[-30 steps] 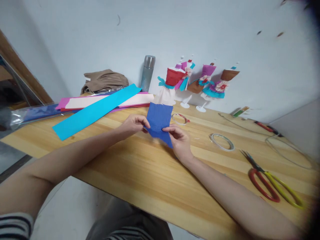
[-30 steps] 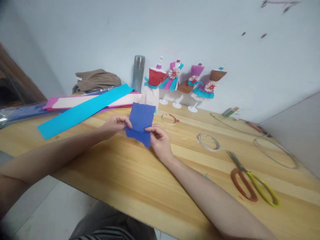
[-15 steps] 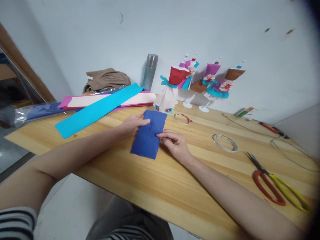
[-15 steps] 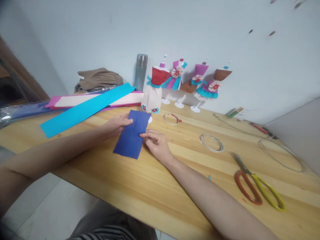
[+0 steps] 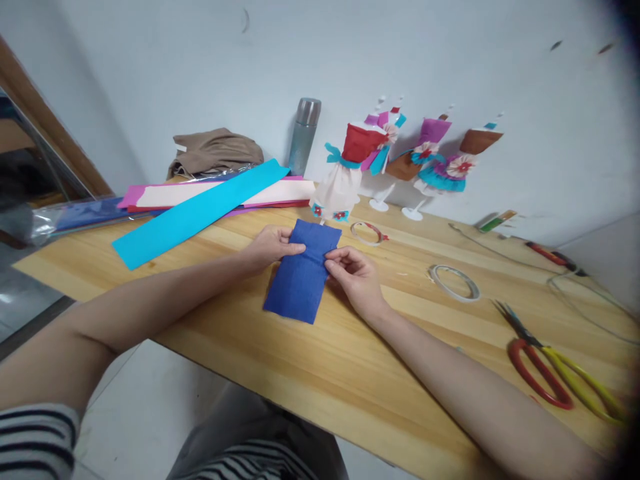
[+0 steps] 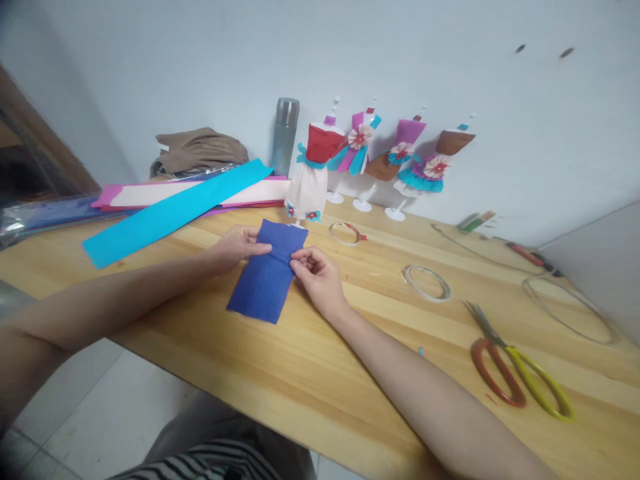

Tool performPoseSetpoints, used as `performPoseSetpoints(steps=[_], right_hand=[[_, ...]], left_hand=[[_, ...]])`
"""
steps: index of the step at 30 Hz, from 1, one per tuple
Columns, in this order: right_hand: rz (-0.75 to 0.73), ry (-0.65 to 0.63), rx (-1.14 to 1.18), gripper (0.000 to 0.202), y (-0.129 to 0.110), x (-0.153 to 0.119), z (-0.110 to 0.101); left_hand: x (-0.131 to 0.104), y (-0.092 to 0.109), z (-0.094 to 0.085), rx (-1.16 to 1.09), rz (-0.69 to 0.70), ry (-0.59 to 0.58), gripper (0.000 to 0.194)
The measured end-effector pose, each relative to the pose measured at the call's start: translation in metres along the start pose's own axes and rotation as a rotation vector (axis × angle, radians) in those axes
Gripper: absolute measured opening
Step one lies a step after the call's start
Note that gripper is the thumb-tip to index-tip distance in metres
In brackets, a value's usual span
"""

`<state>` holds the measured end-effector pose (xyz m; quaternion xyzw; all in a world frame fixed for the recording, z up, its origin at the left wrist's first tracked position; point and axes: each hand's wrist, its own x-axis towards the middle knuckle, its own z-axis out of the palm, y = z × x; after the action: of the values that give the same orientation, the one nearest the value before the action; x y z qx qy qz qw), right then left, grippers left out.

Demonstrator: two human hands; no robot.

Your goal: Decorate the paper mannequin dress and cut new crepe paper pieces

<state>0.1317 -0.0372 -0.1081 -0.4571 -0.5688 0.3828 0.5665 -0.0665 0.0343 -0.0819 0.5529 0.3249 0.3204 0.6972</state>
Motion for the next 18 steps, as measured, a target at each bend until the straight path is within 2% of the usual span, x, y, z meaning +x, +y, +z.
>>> performPoseSetpoints(steps=[6, 13, 18], right_hand=[[0.006, 0.037, 0.0, 0.02, 0.0042, 0.0017, -0.0035], [0.008, -0.026, 0.069, 0.03, 0.0028, 0.0008, -0.001], [0.036, 0.026, 0.063, 0.029, 0.0052, 0.0017, -0.0007]], left_hand=[[0.0014, 0.0016, -0.0047, 0.129, -0.141, -0.078, 0.057], [0.0067, -0.0059, -0.0103, 0.093, -0.053, -0.074, 0.057], [0.0045, -0.0013, -0.0089, 0.22, -0.012, 0.044, 0.049]])
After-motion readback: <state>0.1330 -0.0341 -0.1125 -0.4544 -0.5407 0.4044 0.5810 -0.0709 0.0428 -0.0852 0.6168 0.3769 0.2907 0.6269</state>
